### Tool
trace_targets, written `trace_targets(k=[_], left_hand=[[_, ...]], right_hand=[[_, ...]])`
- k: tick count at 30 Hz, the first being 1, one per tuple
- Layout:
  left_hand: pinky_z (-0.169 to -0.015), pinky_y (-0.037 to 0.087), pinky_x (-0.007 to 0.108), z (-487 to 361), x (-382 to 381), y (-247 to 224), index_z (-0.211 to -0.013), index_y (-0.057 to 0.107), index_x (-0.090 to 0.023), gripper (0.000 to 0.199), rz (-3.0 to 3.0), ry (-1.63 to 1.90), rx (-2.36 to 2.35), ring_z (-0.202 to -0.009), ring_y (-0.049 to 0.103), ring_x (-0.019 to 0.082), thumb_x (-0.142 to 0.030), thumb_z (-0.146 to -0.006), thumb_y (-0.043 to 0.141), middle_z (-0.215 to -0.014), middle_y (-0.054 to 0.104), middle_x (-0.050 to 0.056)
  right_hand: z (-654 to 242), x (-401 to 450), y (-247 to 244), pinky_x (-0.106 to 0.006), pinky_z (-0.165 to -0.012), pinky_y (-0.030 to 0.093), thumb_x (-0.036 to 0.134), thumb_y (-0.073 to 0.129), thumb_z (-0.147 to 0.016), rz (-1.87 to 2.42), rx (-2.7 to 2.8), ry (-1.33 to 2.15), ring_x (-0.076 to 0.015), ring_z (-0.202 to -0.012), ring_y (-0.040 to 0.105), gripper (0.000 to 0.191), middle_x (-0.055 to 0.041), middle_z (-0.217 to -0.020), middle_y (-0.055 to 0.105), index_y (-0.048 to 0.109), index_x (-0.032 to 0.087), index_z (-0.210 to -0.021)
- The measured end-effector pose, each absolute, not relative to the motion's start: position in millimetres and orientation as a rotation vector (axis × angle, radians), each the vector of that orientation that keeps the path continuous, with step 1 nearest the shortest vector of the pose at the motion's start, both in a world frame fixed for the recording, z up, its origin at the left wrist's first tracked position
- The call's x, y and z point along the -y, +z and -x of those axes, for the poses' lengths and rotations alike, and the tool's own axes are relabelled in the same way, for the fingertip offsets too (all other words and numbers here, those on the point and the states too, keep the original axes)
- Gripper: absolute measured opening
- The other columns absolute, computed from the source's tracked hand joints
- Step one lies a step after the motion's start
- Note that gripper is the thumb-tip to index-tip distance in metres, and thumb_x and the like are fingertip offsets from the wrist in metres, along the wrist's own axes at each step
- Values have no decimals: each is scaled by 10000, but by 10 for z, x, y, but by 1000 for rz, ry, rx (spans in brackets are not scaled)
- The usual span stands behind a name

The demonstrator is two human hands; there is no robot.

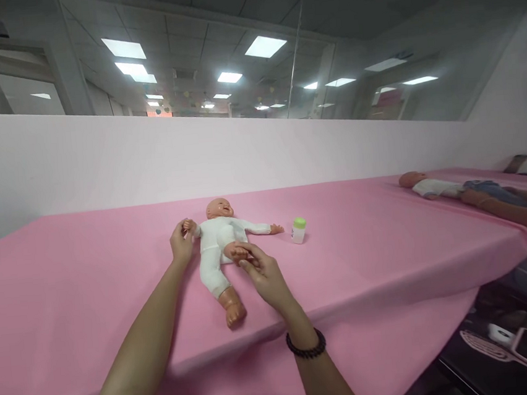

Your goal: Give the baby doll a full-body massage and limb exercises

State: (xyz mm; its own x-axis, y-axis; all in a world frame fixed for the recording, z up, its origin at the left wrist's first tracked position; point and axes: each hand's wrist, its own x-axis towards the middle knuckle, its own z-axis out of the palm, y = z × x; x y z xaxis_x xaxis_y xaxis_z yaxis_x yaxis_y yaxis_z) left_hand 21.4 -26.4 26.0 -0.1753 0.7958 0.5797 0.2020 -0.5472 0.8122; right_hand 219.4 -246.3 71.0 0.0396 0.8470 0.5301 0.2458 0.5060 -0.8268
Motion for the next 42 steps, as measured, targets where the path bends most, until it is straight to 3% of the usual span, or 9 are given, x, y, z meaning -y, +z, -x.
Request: trace_targets(k=[6,10,15,21,25,29,35,39,42], left_hand=[[-887,538,344,53,71,250,-931,523,-205,126,-1017,1654,-1563,-922,653,181,-272,-854,596,-958,645,51],[-770,552,341,149,8,153,-862,470,-214,190,-932,1572,-1587,-792,633,185,-190,-752,624,-814,572,16],[-833,541,354,101,85,223,-941,495,-193,240,-993,1622,-1564,-847,629,170,-201,-770,664,-919,611,36],[-991,514,370,-170,364,334,-1228,552,-217,357,-1715,1780,-1258,-1093,648,212,-243,-882,636,-1217,668,97],[-1019,503,424,-254,454,282,-1256,625,-217,324,-2421,1471,-1058,-1148,642,266,-279,-954,524,-1248,693,107],[-1004,512,436,-209,417,248,-1285,636,-206,365,-2718,1324,-940,-1152,641,279,-255,-948,507,-1281,689,118],[-962,514,401,-170,355,199,-1250,613,-228,310,-2385,1537,-1233,-1104,647,264,-346,-984,507,-1226,693,108],[-911,525,388,-86,236,143,-1266,535,-228,370,-1996,1690,-1308,-1055,644,245,-289,-910,615,-1223,660,109],[-835,529,344,22,102,96,-1153,516,-224,352,-1594,1778,-1400,-946,643,202,-243,-843,683,-1115,643,87]], right_hand=[[-2481,2989,311,-402,-1080,535,285,508,-989,1190,1569,477,-231,-1267,631,370,-71,-1362,652,606,259,-1345],[-2577,3139,-81,-414,-1048,564,236,460,-984,1290,1573,438,-230,-1256,641,432,-71,-1381,643,570,258,-1401],[-2542,3095,-113,-397,-1076,548,231,462,-995,1231,1542,415,-222,-1282,624,426,-74,-1403,627,577,257,-1404],[-2338,2718,355,-335,-1096,524,219,436,-996,1027,1477,424,-191,-1329,586,410,-59,-1401,629,589,230,-1377],[-2159,2357,513,-343,-1060,529,155,428,-961,1031,1604,510,-184,-1207,653,434,-59,-1296,684,592,222,-1357],[-2038,2167,521,-364,-1069,512,107,428,-933,1008,1663,522,-195,-1228,632,460,-77,-1304,675,593,208,-1350],[-2113,2394,502,-408,-1148,460,231,512,-992,931,1561,591,-214,-1314,580,378,-70,-1417,606,587,253,-1362],[-2306,2695,400,-397,-1075,529,374,582,-1002,857,1410,749,-229,-1313,585,361,-88,-1510,518,566,277,-1349],[-2476,2870,237,-402,-1047,548,414,570,-1014,878,1410,804,-224,-1256,625,365,-99,-1532,492,556,291,-1358]])
